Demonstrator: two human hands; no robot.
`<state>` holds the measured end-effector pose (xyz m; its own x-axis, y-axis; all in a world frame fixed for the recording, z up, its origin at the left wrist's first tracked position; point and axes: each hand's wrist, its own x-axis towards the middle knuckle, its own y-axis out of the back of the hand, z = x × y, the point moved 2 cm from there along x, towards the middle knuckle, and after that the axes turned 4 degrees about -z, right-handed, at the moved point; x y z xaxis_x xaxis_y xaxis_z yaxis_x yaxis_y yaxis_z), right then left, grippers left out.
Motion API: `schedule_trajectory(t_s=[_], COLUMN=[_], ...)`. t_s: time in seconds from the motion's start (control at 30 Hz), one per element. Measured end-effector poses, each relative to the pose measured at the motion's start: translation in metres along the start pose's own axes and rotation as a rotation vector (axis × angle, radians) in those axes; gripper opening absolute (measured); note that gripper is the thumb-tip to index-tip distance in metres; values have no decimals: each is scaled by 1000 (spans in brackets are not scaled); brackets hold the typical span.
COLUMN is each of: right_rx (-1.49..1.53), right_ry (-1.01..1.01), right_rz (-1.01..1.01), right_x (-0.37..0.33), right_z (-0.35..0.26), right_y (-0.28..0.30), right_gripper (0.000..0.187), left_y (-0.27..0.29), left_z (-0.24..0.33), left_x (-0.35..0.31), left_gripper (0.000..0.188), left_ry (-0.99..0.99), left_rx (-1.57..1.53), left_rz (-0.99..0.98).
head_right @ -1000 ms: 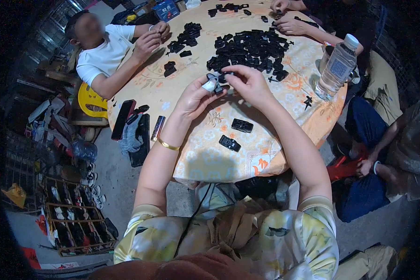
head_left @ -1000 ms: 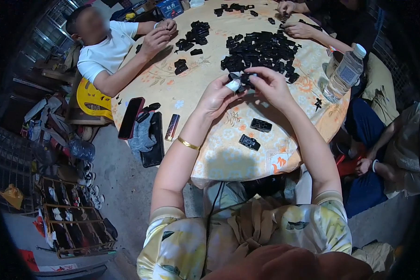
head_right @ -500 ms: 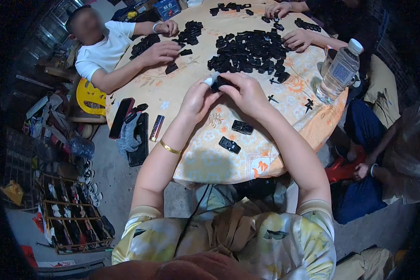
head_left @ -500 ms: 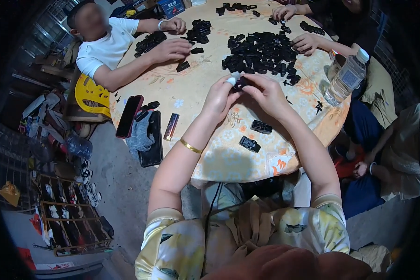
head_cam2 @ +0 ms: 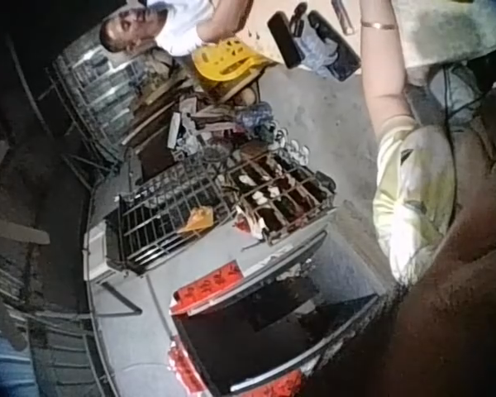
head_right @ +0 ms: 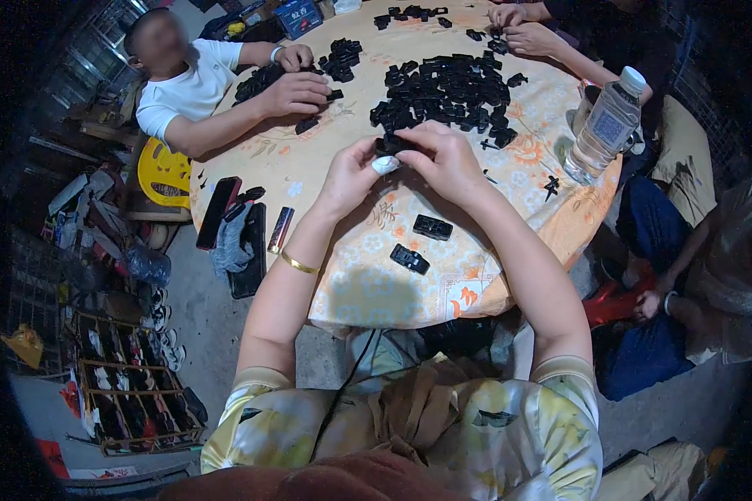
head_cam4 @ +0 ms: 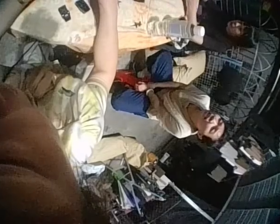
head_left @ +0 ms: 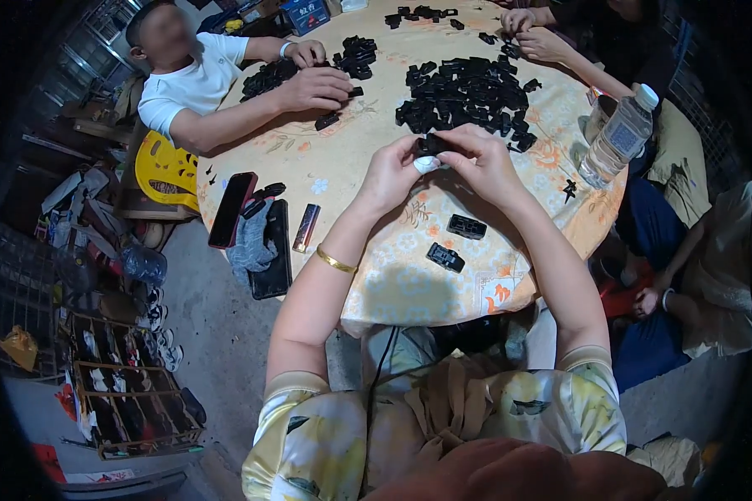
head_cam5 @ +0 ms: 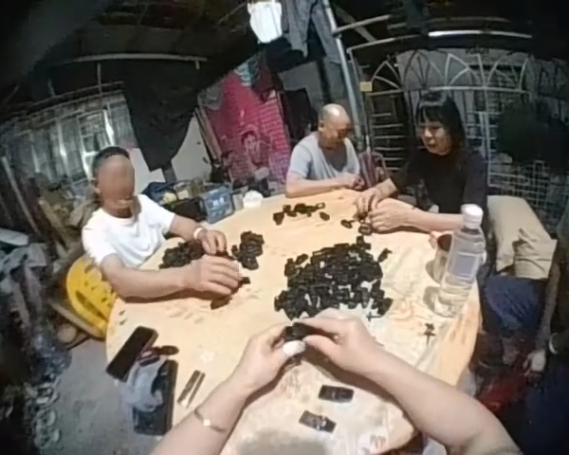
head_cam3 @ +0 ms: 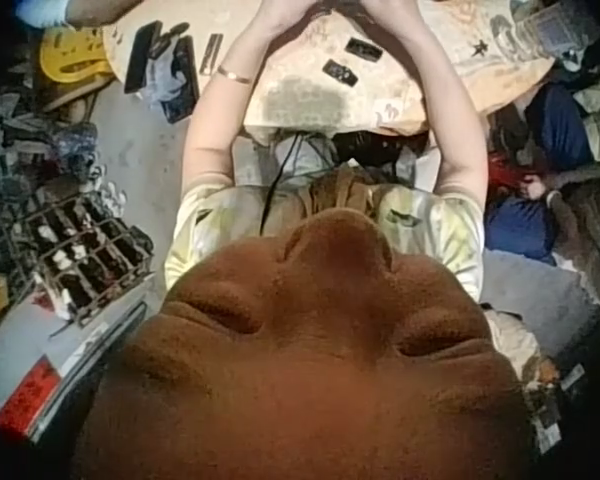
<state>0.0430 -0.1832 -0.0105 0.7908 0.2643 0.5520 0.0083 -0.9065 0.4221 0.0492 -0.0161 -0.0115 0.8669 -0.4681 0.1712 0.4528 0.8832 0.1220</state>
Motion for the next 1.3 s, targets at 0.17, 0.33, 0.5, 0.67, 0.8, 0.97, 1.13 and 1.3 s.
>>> schedule_trajectory(t_s=[0.17, 0.33, 0.5, 0.67, 0.8, 0.97, 1.13, 1.3], right_rx=[-128, -216, 4, -304, -614, -589, -337, -270], right_ry=[-4, 215, 9, -185, -40, -102, -58, -14], right_rz=[33, 60, 88, 121, -63, -70, 46, 118], right_x=[-2, -6, -1, 2, -3, -4, 2, 3], right_z=[-4, -18, -10, 17, 23, 23, 26, 42], right_y=[-1, -14, -2, 14, -1, 2, 6, 13], right_gripper=[27, 26, 34, 32, 29, 22, 20, 18], left_y=[-6, -10, -13, -14, -30, 11, 72, 60], left_z=[-7, -7, 5, -1, 4, -4, -54, -62], left_x=[2, -4, -4, -8, -15, 42, 110, 123], left_gripper=[31, 43, 34, 33, 38, 24, 27, 25], left_ry=[5, 83, -70, 51, -2, 195, 299, 325], left_rx=[-157, -446, -253, 194, 524, 468, 878, 933], left_rz=[-20, 80, 55, -96, -391, 100, 389, 376])
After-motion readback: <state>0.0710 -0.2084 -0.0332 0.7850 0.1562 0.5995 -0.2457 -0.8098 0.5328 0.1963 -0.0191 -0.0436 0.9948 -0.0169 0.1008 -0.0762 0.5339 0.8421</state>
